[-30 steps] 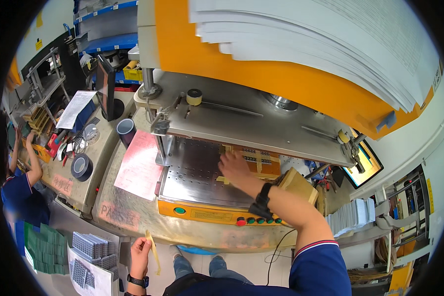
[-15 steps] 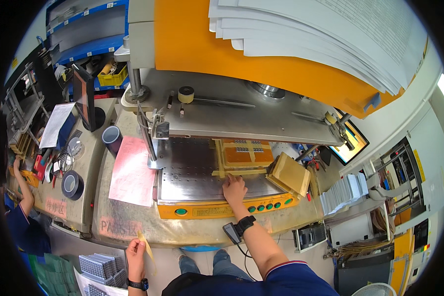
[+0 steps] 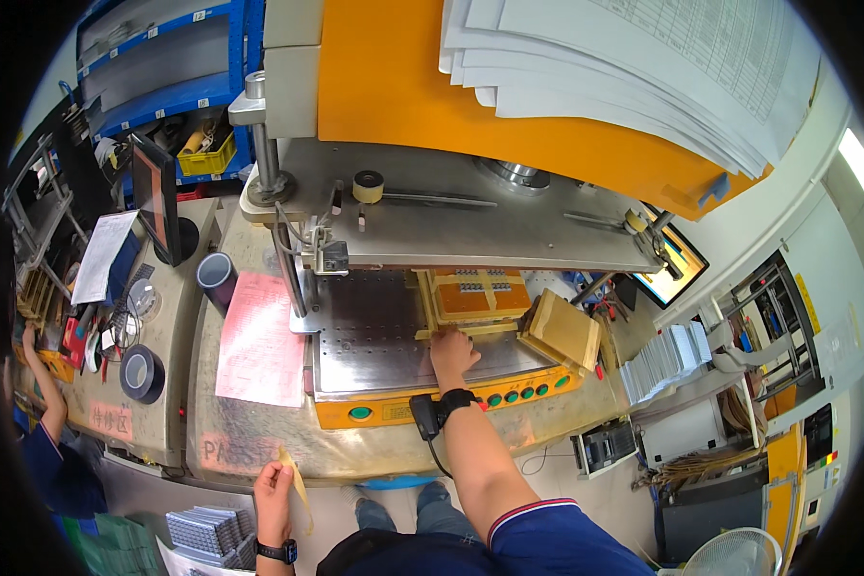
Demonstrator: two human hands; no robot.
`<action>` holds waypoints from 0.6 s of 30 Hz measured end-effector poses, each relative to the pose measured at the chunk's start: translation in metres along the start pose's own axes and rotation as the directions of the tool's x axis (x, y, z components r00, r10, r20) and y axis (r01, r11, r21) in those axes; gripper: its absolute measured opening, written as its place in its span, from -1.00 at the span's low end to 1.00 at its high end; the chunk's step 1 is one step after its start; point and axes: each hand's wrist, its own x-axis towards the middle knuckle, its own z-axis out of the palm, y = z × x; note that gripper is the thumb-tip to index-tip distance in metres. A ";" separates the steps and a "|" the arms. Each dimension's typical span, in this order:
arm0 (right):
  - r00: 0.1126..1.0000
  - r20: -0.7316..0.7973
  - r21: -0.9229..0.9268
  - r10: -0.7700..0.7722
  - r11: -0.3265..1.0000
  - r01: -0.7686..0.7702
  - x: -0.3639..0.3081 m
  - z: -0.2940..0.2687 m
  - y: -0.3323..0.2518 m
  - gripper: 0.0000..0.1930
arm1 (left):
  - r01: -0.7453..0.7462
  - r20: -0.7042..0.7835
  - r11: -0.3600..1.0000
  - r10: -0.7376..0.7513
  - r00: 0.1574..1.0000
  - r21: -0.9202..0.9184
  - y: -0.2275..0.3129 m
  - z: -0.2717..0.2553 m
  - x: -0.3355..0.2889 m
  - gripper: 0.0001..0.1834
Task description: Cleaning and organizing a fabrication workstation using brushes and moving items.
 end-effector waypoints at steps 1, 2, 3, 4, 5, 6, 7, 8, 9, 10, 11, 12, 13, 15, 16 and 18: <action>1.000 -0.006 -0.014 0.026 1.000 -0.026 0.003 0.000 -0.001 -0.70 | -0.004 0.014 1.000 0.004 1.000 0.023 0.001 0.000 0.001 -0.87; 0.999 -0.012 -0.028 0.052 0.998 -0.053 0.005 0.000 -0.002 -0.68 | -0.004 0.020 1.000 0.004 1.000 0.023 0.002 -0.001 0.002 -0.87; 0.999 -0.012 -0.029 0.053 0.998 -0.053 0.003 -0.001 -0.008 -0.68 | -0.007 0.023 1.000 0.007 1.000 0.024 0.002 -0.002 0.004 -0.87; 0.995 0.035 0.094 0.096 0.991 -0.099 0.001 0.000 -0.015 -0.67 | -0.010 0.026 1.000 0.009 1.000 0.025 0.002 -0.003 0.005 -0.87; 0.987 0.085 0.214 0.133 0.966 -0.149 -0.002 0.001 -0.022 -0.65 | -0.009 0.027 1.000 0.008 1.000 0.025 -0.001 -0.005 0.008 -0.87; 0.987 0.080 0.213 0.138 0.965 -0.152 -0.002 0.002 -0.028 -0.65 | 0.012 0.028 1.000 -0.012 1.000 0.008 -0.006 -0.007 0.012 -0.87; 0.962 0.232 0.510 0.143 0.824 -0.245 -0.003 0.003 -0.034 -0.65 | 0.031 0.026 1.000 -0.031 0.999 -0.004 -0.008 -0.005 0.013 -0.88; 0.924 0.370 0.731 0.094 0.585 -0.352 -0.003 0.004 -0.041 -0.64 | 0.030 0.032 1.000 -0.030 0.999 0.001 -0.007 -0.003 0.015 -0.88; 0.908 0.420 0.743 -0.006 0.577 -0.340 -0.027 0.000 -0.063 -0.67 | 0.071 0.031 0.995 -0.069 0.997 -0.073 -0.006 -0.007 0.015 -0.88; 0.881 0.461 0.757 -0.105 0.565 -0.328 -0.054 -0.007 -0.086 -0.70 | 0.108 0.035 0.983 -0.104 0.994 -0.150 -0.004 -0.012 0.016 -0.88; 0.877 0.408 0.833 -0.252 0.496 -0.245 -0.064 0.000 -0.090 -0.76 | 0.105 0.042 0.984 -0.100 0.994 -0.145 -0.002 -0.008 0.021 -0.88; 0.780 0.465 0.840 -0.419 0.486 -0.241 -0.091 -0.001 -0.102 -0.79 | 0.132 0.034 0.978 -0.128 0.991 -0.159 -0.005 -0.013 0.027 -0.87; 0.693 0.545 0.802 -0.472 0.533 -0.268 -0.115 -0.015 -0.113 -0.84 | 0.158 0.019 0.972 -0.157 0.987 -0.176 -0.007 -0.019 0.032 -0.87; 0.546 0.597 0.800 -0.588 0.489 -0.348 -0.158 -0.052 -0.122 -0.85 | 0.208 -0.002 0.937 -0.218 0.976 -0.279 -0.004 -0.012 0.044 -0.86; 0.508 0.615 0.788 -0.603 0.499 -0.361 -0.174 -0.064 -0.117 -0.85 | 0.227 0.024 0.933 -0.230 0.973 -0.281 -0.002 -0.009 0.050 -0.88; 0.271 0.553 0.830 -0.788 0.492 -0.263 -0.196 -0.079 -0.098 -0.85 | 0.236 0.056 0.926 -0.230 0.972 -0.295 -0.003 0.002 0.063 -0.90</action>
